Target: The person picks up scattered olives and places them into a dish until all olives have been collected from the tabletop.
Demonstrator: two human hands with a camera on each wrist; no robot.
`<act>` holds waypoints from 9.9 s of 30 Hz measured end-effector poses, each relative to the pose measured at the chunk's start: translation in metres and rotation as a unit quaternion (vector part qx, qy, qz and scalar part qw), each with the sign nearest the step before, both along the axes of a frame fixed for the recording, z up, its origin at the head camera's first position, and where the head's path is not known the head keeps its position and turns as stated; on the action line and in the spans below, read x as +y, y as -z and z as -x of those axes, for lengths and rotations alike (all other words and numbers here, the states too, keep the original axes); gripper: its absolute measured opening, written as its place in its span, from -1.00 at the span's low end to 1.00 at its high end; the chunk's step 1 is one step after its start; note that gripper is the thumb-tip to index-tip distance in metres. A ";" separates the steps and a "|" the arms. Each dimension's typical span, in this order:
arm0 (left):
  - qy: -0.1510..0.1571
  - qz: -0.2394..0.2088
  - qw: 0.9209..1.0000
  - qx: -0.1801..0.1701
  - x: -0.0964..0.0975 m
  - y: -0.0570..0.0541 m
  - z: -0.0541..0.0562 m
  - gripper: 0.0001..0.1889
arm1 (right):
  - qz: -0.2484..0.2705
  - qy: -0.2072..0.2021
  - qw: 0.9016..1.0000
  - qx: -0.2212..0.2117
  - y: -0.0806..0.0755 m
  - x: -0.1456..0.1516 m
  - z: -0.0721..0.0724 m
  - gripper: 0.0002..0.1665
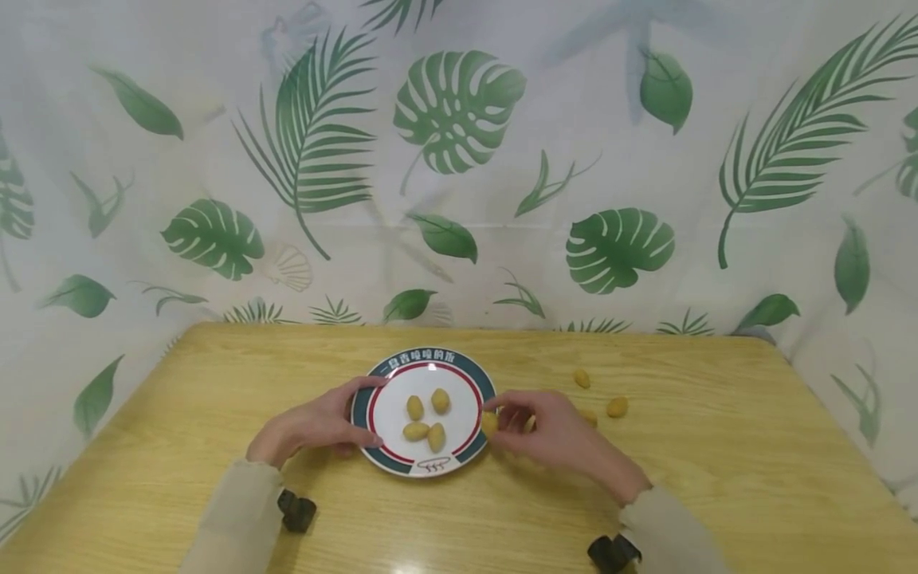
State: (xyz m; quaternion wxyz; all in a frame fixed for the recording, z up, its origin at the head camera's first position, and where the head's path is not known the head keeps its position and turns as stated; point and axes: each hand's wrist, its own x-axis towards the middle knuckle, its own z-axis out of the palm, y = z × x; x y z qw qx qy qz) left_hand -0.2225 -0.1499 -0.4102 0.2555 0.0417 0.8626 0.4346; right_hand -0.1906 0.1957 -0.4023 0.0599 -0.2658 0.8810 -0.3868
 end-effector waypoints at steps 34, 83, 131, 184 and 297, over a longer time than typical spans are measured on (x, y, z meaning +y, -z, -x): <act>-0.001 0.001 1.000 -0.009 -0.001 -0.001 0.000 -0.08 | -0.029 -0.005 0.999 -0.016 0.008 -0.043 0.029 -0.63; -0.002 0.000 1.000 -0.014 0.000 -0.001 0.000 -0.05 | -0.035 -0.008 0.999 -0.027 0.004 -0.037 0.028 -0.61; 0.002 0.004 1.000 -0.002 0.001 0.000 0.000 -0.08 | 0.007 0.077 0.995 0.064 -0.013 0.043 0.012 -0.61; 0.003 0.007 1.000 0.003 0.001 0.000 0.000 -0.09 | -0.053 0.136 0.989 0.001 0.008 0.111 0.004 -0.54; 0.000 0.003 1.000 -0.011 -0.001 0.002 0.002 -0.06 | 0.004 0.077 0.994 0.072 -0.010 0.010 0.028 -0.73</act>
